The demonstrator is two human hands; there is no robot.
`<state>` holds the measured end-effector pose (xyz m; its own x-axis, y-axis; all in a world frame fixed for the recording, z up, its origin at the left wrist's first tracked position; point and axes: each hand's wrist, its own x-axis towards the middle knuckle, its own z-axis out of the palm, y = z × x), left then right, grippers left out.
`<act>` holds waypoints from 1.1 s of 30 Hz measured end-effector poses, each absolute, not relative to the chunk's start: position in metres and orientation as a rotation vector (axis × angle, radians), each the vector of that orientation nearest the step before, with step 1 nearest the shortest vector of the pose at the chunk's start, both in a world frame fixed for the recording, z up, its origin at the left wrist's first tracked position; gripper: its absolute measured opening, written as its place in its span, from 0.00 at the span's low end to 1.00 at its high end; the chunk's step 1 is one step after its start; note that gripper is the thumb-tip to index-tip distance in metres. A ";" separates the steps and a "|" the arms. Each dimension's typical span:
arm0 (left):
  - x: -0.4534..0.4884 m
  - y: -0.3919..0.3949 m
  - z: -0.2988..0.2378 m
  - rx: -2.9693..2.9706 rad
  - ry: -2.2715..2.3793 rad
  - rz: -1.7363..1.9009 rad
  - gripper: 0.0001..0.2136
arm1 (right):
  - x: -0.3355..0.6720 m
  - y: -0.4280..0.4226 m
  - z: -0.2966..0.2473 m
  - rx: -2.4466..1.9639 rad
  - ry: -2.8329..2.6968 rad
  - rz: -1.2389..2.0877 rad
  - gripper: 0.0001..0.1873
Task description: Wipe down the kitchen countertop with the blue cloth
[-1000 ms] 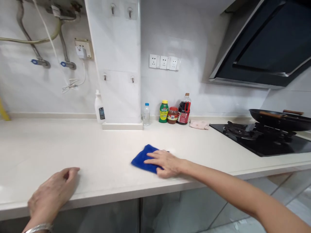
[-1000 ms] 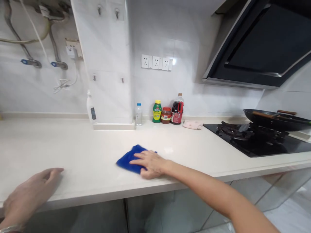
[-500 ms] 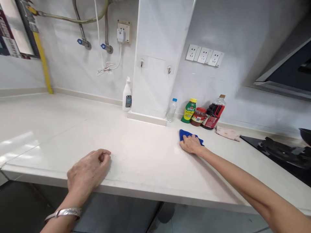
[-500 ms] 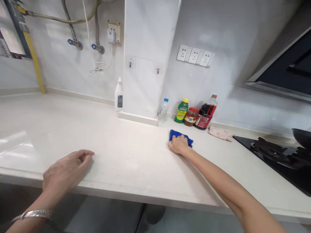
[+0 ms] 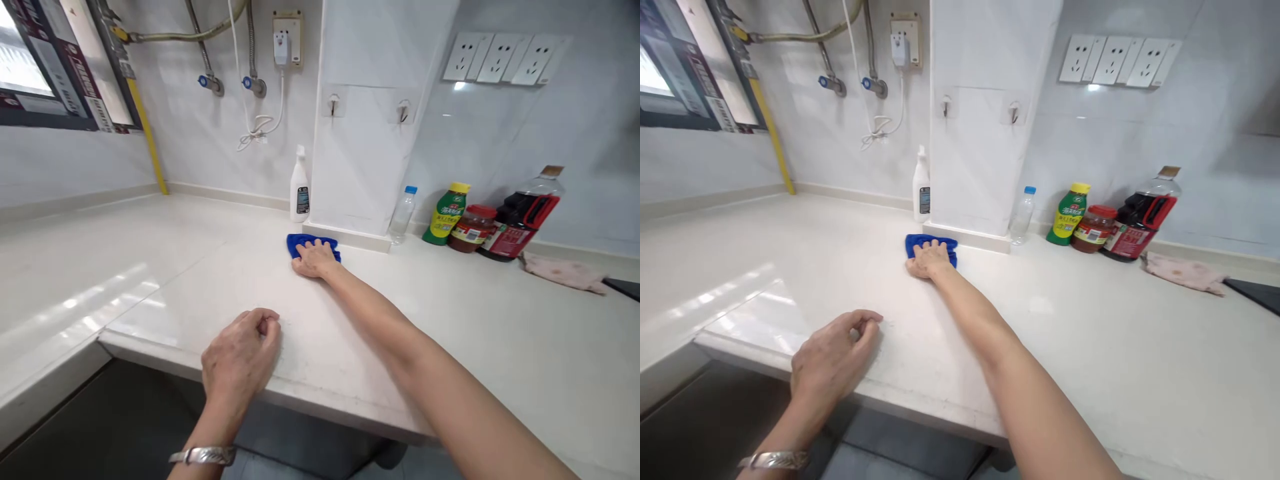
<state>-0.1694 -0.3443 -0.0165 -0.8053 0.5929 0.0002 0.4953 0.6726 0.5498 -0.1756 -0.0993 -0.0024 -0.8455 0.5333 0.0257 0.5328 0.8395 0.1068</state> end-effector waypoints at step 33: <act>-0.230 -0.376 -0.011 0.679 2.648 1.276 0.19 | 0.248 -0.201 0.024 0.340 3.147 -0.147 0.37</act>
<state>-0.2298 -0.3755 -0.0114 -0.8912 0.4465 0.0805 0.3412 0.5427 0.7675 0.2476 -0.2011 0.0241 -0.9766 0.2142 0.0173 0.2117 0.9727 -0.0949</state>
